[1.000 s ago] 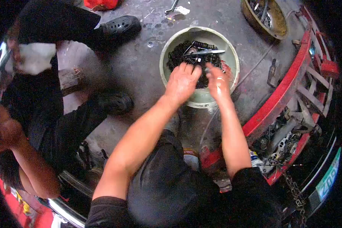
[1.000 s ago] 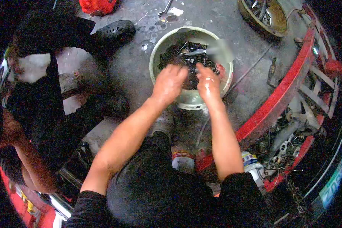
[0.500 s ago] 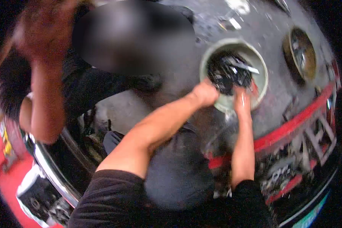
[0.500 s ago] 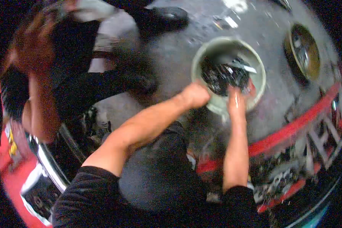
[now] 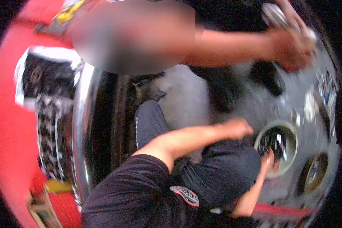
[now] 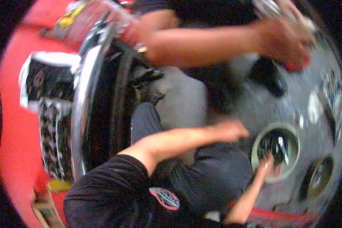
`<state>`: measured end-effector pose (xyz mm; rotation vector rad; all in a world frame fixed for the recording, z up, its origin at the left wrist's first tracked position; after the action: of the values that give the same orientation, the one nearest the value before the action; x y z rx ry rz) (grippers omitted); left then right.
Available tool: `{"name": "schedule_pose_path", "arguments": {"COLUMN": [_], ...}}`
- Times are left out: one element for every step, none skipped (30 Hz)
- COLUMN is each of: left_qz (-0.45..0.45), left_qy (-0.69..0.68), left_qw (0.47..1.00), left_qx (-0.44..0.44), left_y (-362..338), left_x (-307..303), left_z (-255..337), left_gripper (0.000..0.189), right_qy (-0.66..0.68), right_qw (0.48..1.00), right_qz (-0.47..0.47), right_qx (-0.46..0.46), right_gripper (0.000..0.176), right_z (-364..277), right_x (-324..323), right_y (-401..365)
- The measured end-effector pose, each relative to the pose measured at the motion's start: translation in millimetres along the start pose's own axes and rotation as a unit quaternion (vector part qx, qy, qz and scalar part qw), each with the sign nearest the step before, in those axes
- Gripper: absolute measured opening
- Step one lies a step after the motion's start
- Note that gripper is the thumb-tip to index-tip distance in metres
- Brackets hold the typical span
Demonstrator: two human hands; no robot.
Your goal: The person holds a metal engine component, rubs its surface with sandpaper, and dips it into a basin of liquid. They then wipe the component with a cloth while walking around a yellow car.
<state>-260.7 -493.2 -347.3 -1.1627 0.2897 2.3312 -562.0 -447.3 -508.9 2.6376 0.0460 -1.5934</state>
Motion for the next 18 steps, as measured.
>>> {"name": "schedule_pose_path", "arguments": {"left_qz": [0.043,0.002,-0.001,-0.062,-0.111,-0.079,-0.09,-0.068,-0.068,-0.076,-0.086,-0.101,-0.105,-0.103,-0.009,-0.022,-0.034,-0.055], "left_qy": [-0.043,-0.129,-0.146,-0.161,-0.174,-0.16,-0.168,-0.161,-0.205,-0.208,-0.207,-0.165,-0.129,-0.09,-0.204,-0.178,-0.168,-0.128], "left_qw": [0.997,0.992,0.988,0.985,0.978,0.983,0.979,0.98,0.971,0.973,0.974,0.98,0.985,0.989,0.975,0.984,0.984,0.99], "left_qx": [0.036,0.01,0.042,-0.001,0.016,0.047,0.072,0.096,0.106,0.067,0.032,0.043,0.051,0.052,0.088,0.018,-0.046,0.019], "left_y": [7,19,31,46,65,81,87,87,93,95,96,97,100,109,109,100,92,118], "left_x": [-8,-16,-20,-32,-18,-1,-5,-15,-12,-8,-7,4,24,36,32,15,8,50], "left_z": [6,20,38,56,68,78,97,116,123,121,122,115,103,93,87,73,76,48], "left_gripper": [0.034,0.042,0.047,0.049,0.047,0.046,0.044,0.043,0.044,0.044,0.044,0.044,0.044,0.043,0.038,0.036,0.034,0.032], "right_qy": [0.027,0.048,0.016,0.047,0.088,0.102,0.145,0.146,0.123,0.099,0.087,0.079,0.072,0.076,0.102,0.105,0.098,0.089], "right_qw": [0.996,0.986,0.99,0.993,0.991,0.992,0.988,0.987,0.988,0.991,0.993,0.995,0.996,0.996,0.991,0.99,0.992,0.994], "right_qz": [0.077,0.149,0.129,0.105,0.103,0.075,0.037,0.043,0.078,0.087,0.078,0.053,0.034,0.04,0.07,0.08,0.065,0.042], "right_qx": [-0.028,-0.06,-0.056,-0.024,0.011,-0.025,-0.047,-0.052,-0.044,-0.033,-0.025,-0.024,-0.029,-0.039,-0.044,-0.043,-0.041,-0.041], "right_gripper": [0.038,0.039,0.039,0.041,0.044,0.049,0.052,0.052,0.052,0.052,0.052,0.052,0.052,0.052,0.052,0.052,0.052,0.052], "right_z": [-17,-35,-77,-92,-104,-71,-44,-34,-38,-42,-40,-33,-24,-27,-33,-39,-39,-35], "right_x": [-18,-36,-72,-96,-101,-88,-85,-94,-106,-112,-106,-85,-65,-67,-72,-82,-79,-68], "right_y": [13,27,32,35,43,48,46,41,33,25,18,11,9,8,13,10,12,10]}}
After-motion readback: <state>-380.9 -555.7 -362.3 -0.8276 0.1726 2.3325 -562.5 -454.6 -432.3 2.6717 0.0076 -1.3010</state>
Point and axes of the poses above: each hand's wrist, its own y-axis towards the middle knuckle, its own x-axis out of the palm, z = x × y, the point moved 4 cm from there along y, towards the middle knuckle, and after that the axes turned 5 degrees about -x, right-handed, at the moved point
